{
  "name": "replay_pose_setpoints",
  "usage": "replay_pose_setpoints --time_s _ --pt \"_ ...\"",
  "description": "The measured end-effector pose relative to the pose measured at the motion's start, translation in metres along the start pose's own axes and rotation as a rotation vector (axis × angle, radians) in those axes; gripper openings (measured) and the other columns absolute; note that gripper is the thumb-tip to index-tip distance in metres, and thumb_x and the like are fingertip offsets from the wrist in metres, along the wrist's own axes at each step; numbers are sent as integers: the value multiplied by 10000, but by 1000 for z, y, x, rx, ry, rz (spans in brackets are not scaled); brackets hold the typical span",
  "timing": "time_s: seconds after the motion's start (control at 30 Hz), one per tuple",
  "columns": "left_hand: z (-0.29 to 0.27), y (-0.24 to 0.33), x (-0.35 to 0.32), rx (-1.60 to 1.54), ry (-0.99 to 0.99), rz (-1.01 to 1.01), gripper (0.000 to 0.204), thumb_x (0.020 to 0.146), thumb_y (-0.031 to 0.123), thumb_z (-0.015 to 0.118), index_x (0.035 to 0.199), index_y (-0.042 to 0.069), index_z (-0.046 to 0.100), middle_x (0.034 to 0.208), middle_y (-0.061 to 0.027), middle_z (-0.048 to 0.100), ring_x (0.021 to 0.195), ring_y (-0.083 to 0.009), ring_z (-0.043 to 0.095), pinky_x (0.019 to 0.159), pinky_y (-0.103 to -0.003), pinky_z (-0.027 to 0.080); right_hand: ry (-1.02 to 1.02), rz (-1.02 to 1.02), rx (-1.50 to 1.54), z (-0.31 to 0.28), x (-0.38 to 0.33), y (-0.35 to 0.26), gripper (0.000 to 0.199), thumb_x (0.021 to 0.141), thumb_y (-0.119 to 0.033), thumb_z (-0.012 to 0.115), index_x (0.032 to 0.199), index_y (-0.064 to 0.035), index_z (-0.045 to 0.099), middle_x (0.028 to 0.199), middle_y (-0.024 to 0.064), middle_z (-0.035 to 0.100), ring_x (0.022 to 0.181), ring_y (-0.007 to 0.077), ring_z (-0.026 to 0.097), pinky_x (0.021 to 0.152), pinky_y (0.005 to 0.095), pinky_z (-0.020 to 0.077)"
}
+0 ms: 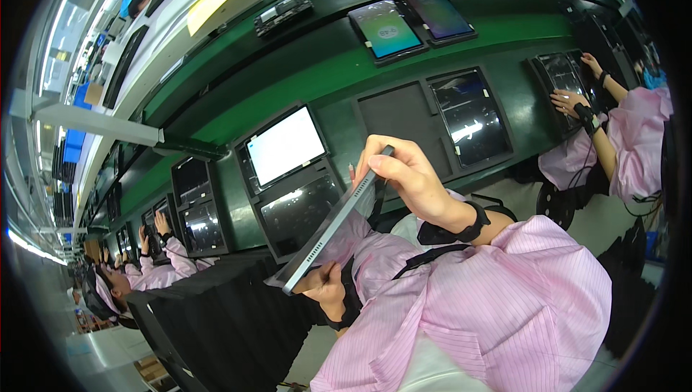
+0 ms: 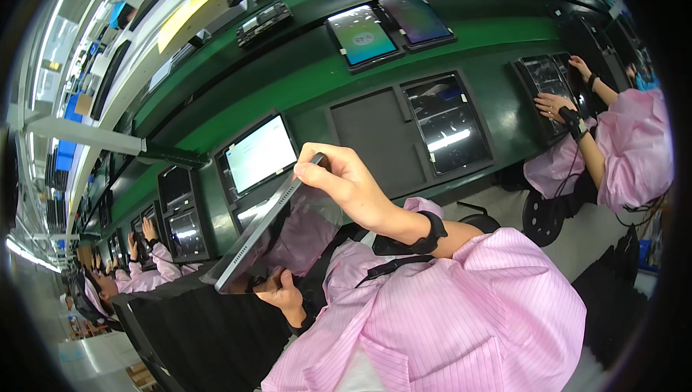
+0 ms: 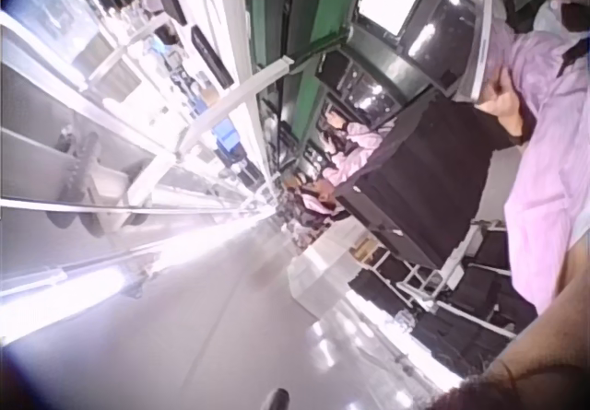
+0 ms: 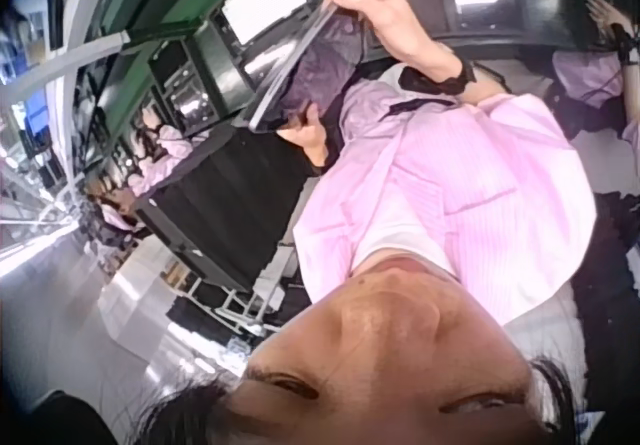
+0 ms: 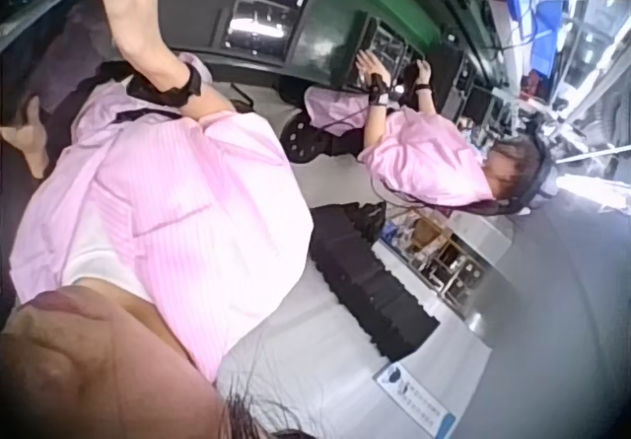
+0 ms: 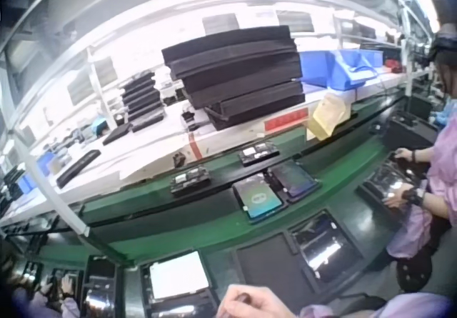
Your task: The worker is performing quality control inspections and tests on tablet devices on an electronics assembly line.
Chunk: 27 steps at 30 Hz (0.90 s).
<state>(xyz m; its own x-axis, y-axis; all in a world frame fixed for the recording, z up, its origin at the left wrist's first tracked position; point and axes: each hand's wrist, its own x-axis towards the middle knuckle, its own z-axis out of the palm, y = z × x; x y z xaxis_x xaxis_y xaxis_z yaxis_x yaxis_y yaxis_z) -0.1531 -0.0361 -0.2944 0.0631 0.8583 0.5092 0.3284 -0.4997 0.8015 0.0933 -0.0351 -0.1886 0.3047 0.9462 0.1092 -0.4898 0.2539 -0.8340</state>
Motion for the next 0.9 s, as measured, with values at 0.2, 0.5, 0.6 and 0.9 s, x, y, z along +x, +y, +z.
replay_pose_setpoints --time_s 0.2,0.5,0.6,0.9 --pt "12 -5 -4 -172 -103 -24 442 808 251 745 1016 -44 490 870 -69 567 733 -156 541 693 -298 463 38 -25 -48 -16 -4 -8 185 923 -187 552 816 -35 558 751 -41 494 722 30 421 652 206 342" --pt "52 -5 24 -609 -283 -647 489 775 360 758 1015 39 479 791 -5 506 688 -92 535 597 -236 484 -172 -29 -32 -39 -5 -37 535 986 -321 294 1324 67 440 1300 200 524 1187 229 493 1022 331 347" --pt "68 -6 29 -828 -366 -783 463 796 274 729 1099 76 442 852 -8 552 623 -80 519 532 -220 454 -188 -86 32 -39 -3 -38 590 982 -350 285 1378 83 348 1330 233 485 1249 277 463 1084 374 295" --pt "71 1 25 -716 -438 -858 576 869 297 644 1302 -17 432 1287 -81 499 1193 -167 475 1034 -274 368 -131 -65 89 -39 -3 -37 580 989 -330 245 1392 82 308 1356 226 459 1253 271 462 1083 372 317"
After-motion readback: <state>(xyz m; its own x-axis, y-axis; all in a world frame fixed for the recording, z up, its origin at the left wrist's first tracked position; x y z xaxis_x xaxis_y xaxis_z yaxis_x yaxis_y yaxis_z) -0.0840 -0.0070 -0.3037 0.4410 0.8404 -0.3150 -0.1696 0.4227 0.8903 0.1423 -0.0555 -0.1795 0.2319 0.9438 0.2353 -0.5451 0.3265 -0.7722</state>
